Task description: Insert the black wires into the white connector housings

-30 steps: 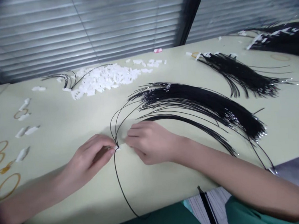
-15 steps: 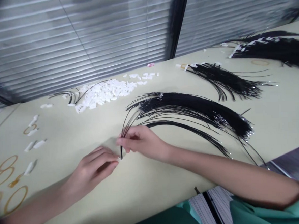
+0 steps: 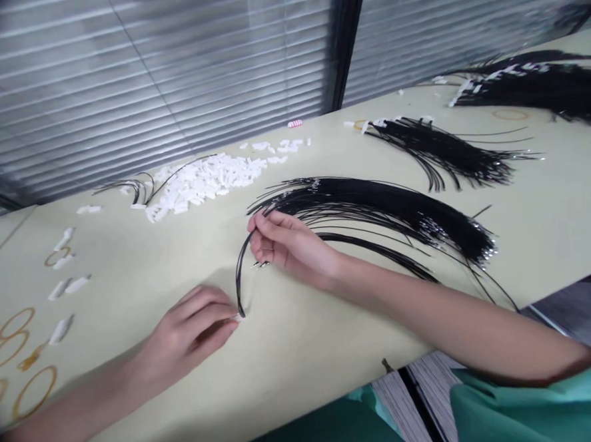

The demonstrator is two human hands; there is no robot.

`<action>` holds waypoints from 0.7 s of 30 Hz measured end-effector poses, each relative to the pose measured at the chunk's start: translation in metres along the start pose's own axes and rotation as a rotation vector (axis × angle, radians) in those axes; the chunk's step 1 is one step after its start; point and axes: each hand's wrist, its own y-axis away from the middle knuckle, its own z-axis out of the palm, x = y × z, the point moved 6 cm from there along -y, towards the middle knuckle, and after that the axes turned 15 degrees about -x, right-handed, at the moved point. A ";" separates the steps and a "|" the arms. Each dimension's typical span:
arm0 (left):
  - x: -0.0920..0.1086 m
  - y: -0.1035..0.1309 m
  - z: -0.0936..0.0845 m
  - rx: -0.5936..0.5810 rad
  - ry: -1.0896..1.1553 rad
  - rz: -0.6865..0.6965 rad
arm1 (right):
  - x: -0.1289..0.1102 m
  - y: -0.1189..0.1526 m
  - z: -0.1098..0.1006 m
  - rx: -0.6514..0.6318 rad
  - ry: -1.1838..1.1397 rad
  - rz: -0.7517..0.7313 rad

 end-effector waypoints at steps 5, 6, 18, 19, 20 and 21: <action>-0.006 -0.001 -0.001 -0.107 0.096 -0.114 | 0.004 0.001 0.009 -0.085 -0.063 0.033; -0.005 -0.002 -0.001 -0.146 0.121 -0.108 | 0.005 0.002 0.012 -0.110 -0.055 0.035; 0.014 -0.010 -0.007 -0.470 0.467 0.244 | 0.027 -0.001 0.036 -0.404 0.004 0.124; 0.016 -0.011 -0.008 -0.469 0.526 0.251 | 0.027 -0.001 0.034 -0.395 -0.002 0.120; 0.017 -0.012 -0.009 -0.468 0.585 0.253 | 0.027 -0.002 0.032 -0.385 -0.009 0.114; 0.020 -0.013 -0.009 -0.477 0.645 0.255 | 0.027 -0.002 0.031 -0.377 -0.017 0.109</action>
